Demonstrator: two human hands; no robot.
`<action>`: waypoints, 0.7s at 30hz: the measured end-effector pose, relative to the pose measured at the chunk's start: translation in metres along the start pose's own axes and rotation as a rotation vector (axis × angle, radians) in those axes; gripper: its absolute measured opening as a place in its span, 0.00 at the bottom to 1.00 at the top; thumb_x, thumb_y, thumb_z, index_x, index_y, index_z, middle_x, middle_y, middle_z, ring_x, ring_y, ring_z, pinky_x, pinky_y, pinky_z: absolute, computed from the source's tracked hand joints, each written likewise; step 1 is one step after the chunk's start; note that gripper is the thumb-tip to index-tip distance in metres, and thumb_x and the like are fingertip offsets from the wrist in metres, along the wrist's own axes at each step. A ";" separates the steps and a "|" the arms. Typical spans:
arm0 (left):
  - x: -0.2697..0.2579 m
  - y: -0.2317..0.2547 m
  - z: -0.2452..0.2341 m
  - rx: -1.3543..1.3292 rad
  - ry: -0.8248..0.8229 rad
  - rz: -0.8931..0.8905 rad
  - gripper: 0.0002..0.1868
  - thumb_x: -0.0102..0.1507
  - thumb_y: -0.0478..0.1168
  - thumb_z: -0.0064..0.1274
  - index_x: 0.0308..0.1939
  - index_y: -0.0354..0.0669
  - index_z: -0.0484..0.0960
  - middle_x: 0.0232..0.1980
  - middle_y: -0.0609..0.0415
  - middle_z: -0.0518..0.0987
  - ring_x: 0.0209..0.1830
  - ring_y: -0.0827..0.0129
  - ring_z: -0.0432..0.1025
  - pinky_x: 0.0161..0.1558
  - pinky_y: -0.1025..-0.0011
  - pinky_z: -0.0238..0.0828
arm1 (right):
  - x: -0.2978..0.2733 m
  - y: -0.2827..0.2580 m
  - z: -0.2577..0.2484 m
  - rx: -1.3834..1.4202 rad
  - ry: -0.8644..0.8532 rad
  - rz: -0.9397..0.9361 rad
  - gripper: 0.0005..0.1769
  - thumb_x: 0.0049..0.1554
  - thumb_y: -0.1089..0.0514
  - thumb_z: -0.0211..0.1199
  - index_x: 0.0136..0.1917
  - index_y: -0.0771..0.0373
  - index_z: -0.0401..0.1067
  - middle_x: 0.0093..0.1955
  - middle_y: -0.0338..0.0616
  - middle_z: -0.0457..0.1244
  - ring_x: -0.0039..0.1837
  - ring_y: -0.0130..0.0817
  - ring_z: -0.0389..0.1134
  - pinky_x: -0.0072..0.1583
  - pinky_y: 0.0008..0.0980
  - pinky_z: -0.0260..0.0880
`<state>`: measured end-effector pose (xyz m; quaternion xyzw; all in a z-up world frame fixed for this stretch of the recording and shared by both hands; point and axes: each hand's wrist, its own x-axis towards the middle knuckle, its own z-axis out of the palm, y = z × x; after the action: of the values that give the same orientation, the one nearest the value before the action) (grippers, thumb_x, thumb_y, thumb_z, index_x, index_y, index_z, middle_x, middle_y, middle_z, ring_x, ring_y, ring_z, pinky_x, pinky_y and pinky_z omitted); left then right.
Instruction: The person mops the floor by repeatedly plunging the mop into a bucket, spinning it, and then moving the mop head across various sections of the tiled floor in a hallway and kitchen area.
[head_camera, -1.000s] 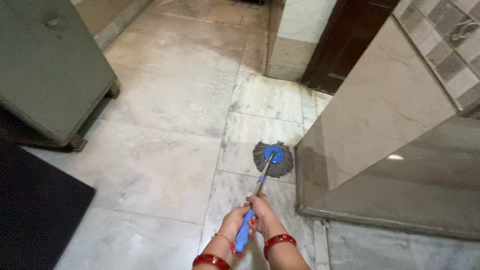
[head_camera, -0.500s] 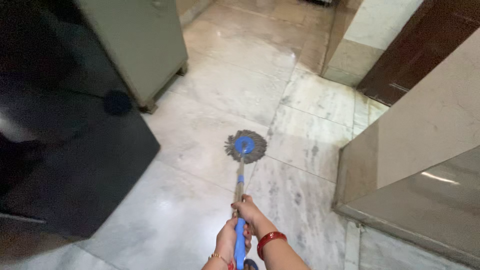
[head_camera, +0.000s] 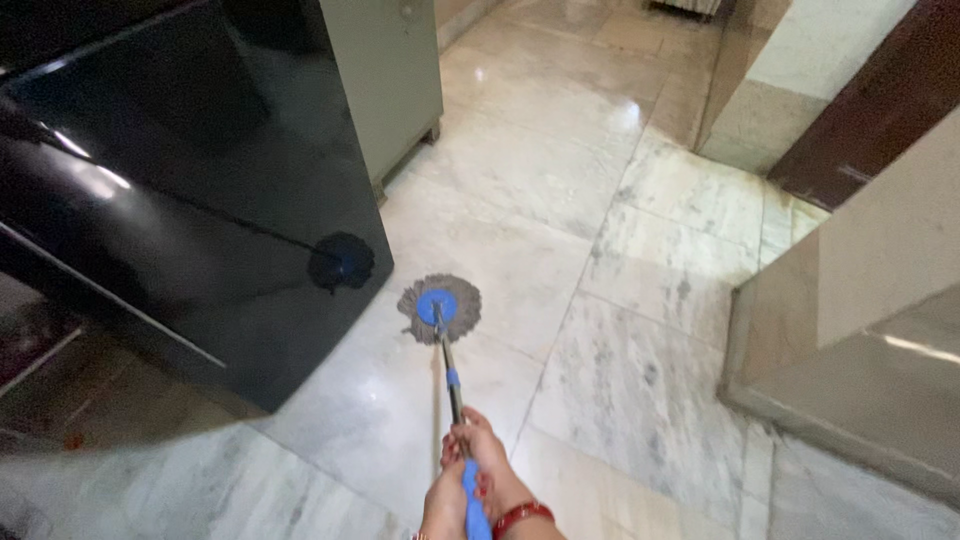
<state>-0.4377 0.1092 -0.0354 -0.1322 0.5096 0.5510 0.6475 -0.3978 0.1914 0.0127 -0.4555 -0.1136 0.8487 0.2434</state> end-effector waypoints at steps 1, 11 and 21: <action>-0.010 -0.003 0.005 0.034 0.018 -0.036 0.19 0.69 0.52 0.39 0.29 0.45 0.72 0.21 0.55 0.70 0.15 0.66 0.61 0.18 0.66 0.59 | -0.001 0.001 -0.011 -0.014 -0.020 -0.024 0.40 0.58 0.67 0.54 0.80 0.51 0.47 0.35 0.46 0.60 0.34 0.33 0.61 0.37 0.37 0.68; -0.114 -0.050 0.070 0.059 -0.122 -0.419 0.19 0.72 0.52 0.37 0.31 0.46 0.68 0.24 0.60 0.69 0.17 0.74 0.61 0.21 0.73 0.56 | -0.086 -0.007 -0.100 0.106 0.148 -0.210 0.26 0.57 0.68 0.52 0.70 0.63 0.63 0.34 0.46 0.61 0.33 0.33 0.61 0.39 0.36 0.70; -0.156 -0.196 0.108 0.424 -0.200 -0.504 0.10 0.71 0.49 0.37 0.37 0.56 0.70 0.24 0.61 0.68 0.16 0.74 0.59 0.19 0.73 0.53 | -0.188 0.012 -0.265 0.225 0.409 -0.403 0.28 0.56 0.69 0.50 0.71 0.65 0.63 0.33 0.46 0.61 0.32 0.33 0.61 0.39 0.39 0.68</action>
<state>-0.1962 0.0278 0.0621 -0.0616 0.4982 0.2658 0.8230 -0.0945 0.0765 -0.0053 -0.5555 -0.0557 0.6813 0.4734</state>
